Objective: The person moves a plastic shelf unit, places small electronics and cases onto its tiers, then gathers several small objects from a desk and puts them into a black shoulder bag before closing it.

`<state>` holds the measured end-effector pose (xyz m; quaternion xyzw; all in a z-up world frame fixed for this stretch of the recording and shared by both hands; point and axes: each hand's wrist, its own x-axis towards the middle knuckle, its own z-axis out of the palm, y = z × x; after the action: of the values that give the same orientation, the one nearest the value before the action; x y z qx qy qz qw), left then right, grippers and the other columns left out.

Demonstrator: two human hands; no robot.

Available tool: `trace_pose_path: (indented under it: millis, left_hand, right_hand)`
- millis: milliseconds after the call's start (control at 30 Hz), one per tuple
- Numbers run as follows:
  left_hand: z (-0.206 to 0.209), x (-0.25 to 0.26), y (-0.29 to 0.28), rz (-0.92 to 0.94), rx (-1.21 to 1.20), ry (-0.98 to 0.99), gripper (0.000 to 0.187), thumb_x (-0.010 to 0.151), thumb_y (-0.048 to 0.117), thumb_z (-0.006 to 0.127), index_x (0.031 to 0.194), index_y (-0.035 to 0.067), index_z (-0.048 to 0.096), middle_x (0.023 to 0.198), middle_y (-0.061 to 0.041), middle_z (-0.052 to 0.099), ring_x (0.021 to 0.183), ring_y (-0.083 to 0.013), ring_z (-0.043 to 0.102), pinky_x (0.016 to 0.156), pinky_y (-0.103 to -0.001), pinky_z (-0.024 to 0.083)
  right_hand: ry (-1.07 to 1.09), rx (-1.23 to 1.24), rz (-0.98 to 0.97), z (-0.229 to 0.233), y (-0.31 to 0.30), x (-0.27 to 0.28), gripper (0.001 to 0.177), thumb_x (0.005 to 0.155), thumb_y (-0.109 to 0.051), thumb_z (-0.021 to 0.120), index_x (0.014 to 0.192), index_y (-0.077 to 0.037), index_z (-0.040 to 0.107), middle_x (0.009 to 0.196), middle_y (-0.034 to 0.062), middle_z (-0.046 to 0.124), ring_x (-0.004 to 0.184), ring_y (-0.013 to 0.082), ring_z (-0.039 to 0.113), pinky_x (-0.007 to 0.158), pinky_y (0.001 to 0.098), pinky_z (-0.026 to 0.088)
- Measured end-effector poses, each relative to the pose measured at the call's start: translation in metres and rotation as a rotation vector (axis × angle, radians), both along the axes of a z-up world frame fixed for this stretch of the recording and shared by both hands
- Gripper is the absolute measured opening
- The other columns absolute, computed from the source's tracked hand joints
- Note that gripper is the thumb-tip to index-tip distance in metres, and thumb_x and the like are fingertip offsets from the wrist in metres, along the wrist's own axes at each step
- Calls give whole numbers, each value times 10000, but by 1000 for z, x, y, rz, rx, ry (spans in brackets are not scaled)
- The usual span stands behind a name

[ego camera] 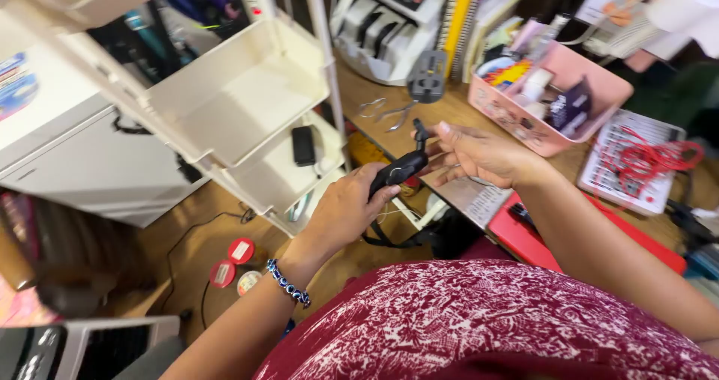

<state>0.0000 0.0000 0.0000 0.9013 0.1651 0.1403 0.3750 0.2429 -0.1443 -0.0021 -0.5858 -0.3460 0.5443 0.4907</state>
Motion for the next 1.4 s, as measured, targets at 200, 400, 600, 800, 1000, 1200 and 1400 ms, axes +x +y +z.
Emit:
trace_pose_path:
  millis: [200,400,600,800,1000,1200,1400]
  left_hand:
    - [-5,-32,24,200,-32,-47,399,932,376,683,1184,67,676,968,-177,741,873,-358,715,765,-439,544]
    - [-8,-33,68,297,101,-184,383,930,310,707,1225,72,646,1091,-193,719,981,-388,692,807,-468,536]
    - [-6,-2,173,443,542,-179,369,865,136,739,1217,70,649,1092,-200,678,974,-437,658,813,-522,526]
    - [-56,61,273,587,518,-77,397,857,179,790,1214,89,642,1163,-165,660,1115,-414,606,927,-530,464]
    - [-101,91,329,599,457,112,446,843,194,807,1251,133,636,1214,-138,643,1161,-392,585,1018,-525,381]
    - [-132,105,365,589,549,168,443,857,115,747,1284,146,633,1242,-155,637,1148,-356,602,1095,-538,313]
    - [-151,100,382,636,626,132,449,855,60,699,1292,139,634,1252,-158,615,1198,-388,552,1090,-553,304]
  right_hand:
    - [-939,-505,209,-33,7,29,707,910,-615,567,1498,-235,464,1302,45,666,1081,270,741,972,393,553]
    - [-1198,-1117,327,-148,-172,146,860,758,-617,839,1412,-124,576,1408,114,648,1320,276,621,1114,397,499]
    - [-1115,-1243,21,-172,-270,99,899,674,-586,928,1373,-148,571,1336,135,670,1252,300,668,1065,403,553]
    - [-1155,-1069,-231,-154,-254,41,597,803,-391,805,1319,-165,607,1289,106,664,1233,306,648,1024,436,547]
    - [-1162,-942,-257,-168,-265,39,528,840,-342,767,1277,-118,577,1262,150,645,1219,340,625,1018,448,526]
    - [-1094,-919,-348,-150,-250,38,459,917,-313,695,1286,-101,524,1221,211,640,1150,393,639,983,479,514]
    - [-1114,-755,-412,-68,-179,15,459,930,-292,672,1338,-129,537,1112,221,716,1060,416,677,883,523,519]
